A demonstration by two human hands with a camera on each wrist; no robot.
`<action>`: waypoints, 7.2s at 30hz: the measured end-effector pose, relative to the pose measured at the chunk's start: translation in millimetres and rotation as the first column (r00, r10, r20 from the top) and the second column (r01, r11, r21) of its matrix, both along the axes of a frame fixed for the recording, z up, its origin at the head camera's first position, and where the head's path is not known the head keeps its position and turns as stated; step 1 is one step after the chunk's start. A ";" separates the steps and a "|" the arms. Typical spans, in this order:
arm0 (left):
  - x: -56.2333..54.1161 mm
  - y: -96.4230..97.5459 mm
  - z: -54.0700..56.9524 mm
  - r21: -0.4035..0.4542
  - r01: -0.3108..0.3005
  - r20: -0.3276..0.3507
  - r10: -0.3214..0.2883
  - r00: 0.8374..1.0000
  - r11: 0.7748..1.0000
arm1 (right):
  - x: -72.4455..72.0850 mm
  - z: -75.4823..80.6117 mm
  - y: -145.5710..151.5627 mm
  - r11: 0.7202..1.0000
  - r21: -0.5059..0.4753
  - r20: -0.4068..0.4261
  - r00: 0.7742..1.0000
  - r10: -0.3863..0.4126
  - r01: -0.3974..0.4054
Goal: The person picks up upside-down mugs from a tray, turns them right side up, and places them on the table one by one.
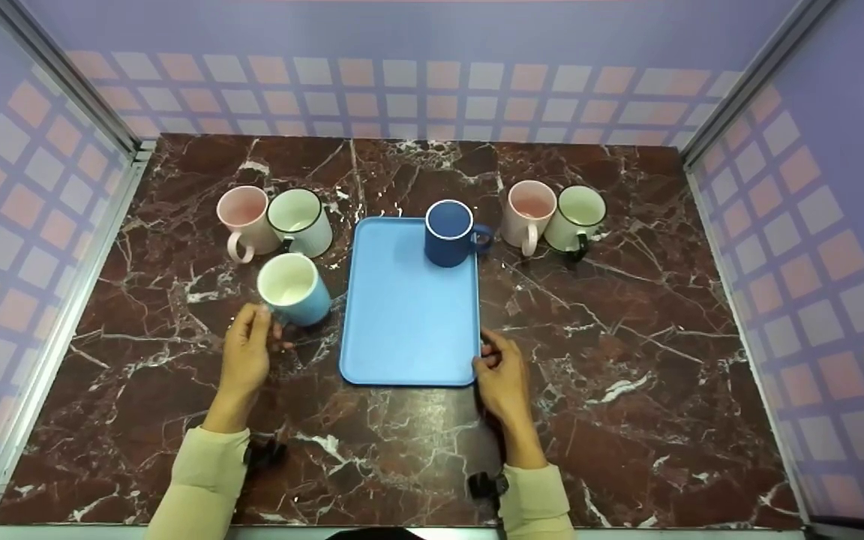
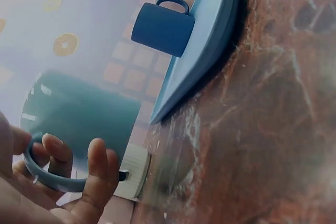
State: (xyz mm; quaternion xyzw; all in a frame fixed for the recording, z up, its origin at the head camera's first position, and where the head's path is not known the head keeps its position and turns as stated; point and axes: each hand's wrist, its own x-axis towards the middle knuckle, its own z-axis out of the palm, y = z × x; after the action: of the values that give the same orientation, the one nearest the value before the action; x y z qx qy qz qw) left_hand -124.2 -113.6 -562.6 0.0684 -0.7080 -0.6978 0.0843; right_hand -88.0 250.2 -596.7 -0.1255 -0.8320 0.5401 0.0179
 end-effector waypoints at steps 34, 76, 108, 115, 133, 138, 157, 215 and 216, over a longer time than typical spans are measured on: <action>-19.8 -19.6 -9.4 0.157 -0.166 0.157 0.141 0.977 0.974 | -1.3 0.8 -1.2 1.000 0.000 0.009 1.000 0.008 -0.008; 4.7 24.4 5.7 -0.379 -0.220 -0.154 0.173 0.973 0.899 | 0.3 3.4 1.1 1.000 -0.012 -0.001 1.000 0.014 -0.014; -54.9 116.0 23.1 -0.345 0.403 0.084 -0.400 0.913 0.847 | -52.0 39.0 3.1 0.954 -0.299 0.036 0.999 0.001 0.010; -78.3 132.4 24.8 -0.370 0.445 0.154 -0.418 0.895 0.816 | -78.3 46.5 5.3 0.925 -0.378 -0.004 0.999 -0.031 0.028; -126.8 159.4 8.0 -0.322 0.342 0.161 -0.304 0.939 0.883 | -121.1 40.8 8.9 0.935 -0.354 0.063 0.998 0.013 0.010; -136.5 163.0 5.3 -0.297 0.369 0.163 -0.334 0.928 0.881 | -131.7 41.3 5.6 0.925 -0.381 0.031 0.999 0.023 -0.009; -147.9 190.5 6.0 -0.452 0.420 0.235 -0.349 0.907 0.787 | -142.5 30.2 -2.4 0.906 -0.413 -0.069 0.995 0.068 -0.091; -57.7 119.5 38.4 -0.506 0.302 -0.039 -0.372 0.928 0.808 | -56.1 60.0 -27.3 0.948 -0.267 -0.250 0.963 0.104 -0.172; -56.4 118.5 37.7 -0.505 0.303 -0.041 -0.373 0.927 0.808 | -55.0 60.0 -27.8 0.949 -0.265 -0.248 0.963 0.106 -0.173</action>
State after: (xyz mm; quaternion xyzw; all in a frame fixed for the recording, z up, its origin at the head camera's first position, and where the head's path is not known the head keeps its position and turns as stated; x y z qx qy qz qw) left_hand -180.6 4.9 -524.9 -0.1313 -0.8545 -0.5020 0.0220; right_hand -143.0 222.5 -536.7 -0.0038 -0.7447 0.6649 0.0575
